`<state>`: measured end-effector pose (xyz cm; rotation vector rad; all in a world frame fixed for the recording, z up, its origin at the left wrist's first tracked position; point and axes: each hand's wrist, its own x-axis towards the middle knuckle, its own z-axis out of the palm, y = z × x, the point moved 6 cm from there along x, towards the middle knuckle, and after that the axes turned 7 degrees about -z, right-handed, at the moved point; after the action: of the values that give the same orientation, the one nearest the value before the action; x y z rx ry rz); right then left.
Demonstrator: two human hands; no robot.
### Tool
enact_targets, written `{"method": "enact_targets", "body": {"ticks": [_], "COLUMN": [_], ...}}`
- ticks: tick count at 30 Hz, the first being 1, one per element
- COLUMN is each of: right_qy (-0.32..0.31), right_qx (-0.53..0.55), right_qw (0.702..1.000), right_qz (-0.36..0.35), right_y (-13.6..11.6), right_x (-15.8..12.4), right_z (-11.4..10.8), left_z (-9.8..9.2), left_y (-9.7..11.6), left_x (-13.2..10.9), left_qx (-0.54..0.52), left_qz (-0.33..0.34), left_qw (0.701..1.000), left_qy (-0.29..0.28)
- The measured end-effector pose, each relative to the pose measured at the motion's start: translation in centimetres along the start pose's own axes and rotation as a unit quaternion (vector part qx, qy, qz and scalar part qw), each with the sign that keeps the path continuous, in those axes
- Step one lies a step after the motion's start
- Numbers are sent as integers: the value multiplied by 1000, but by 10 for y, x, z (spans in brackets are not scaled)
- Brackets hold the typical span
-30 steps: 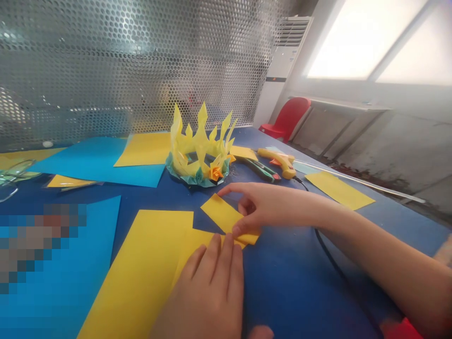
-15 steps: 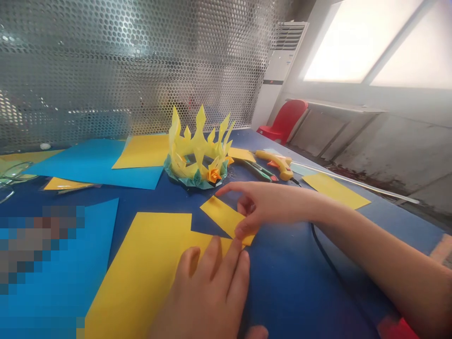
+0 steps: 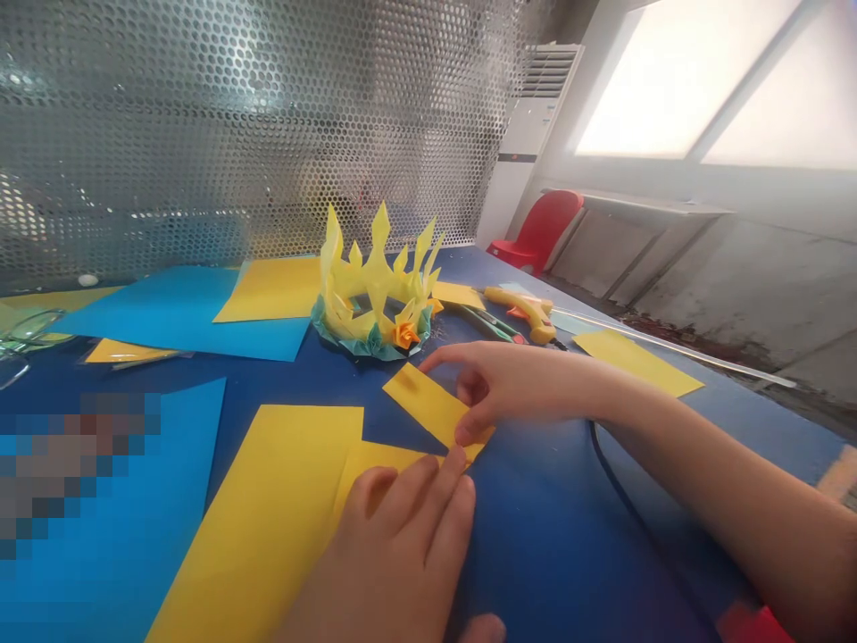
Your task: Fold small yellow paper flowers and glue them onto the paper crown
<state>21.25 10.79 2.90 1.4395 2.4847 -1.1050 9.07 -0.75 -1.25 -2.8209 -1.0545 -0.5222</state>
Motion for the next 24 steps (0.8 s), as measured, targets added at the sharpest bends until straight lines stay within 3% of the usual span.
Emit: {"method": "enact_targets", "body": {"ticks": [10,24], "right_qy": [-26,-5], "right_qx": [27,-59], "right_qw": [999,998], "right_qz": [-4,19], "right_y": [2,12], "right_x": [-3,-11], "right_z": [0,-17], "left_z": [3,2], "left_y": [0,-2], "left_x": [0,-1], "left_qx": [-13,-47], "left_qz": [10,-25], "left_qw": [1000,998], "left_qy": [-2,-19]}}
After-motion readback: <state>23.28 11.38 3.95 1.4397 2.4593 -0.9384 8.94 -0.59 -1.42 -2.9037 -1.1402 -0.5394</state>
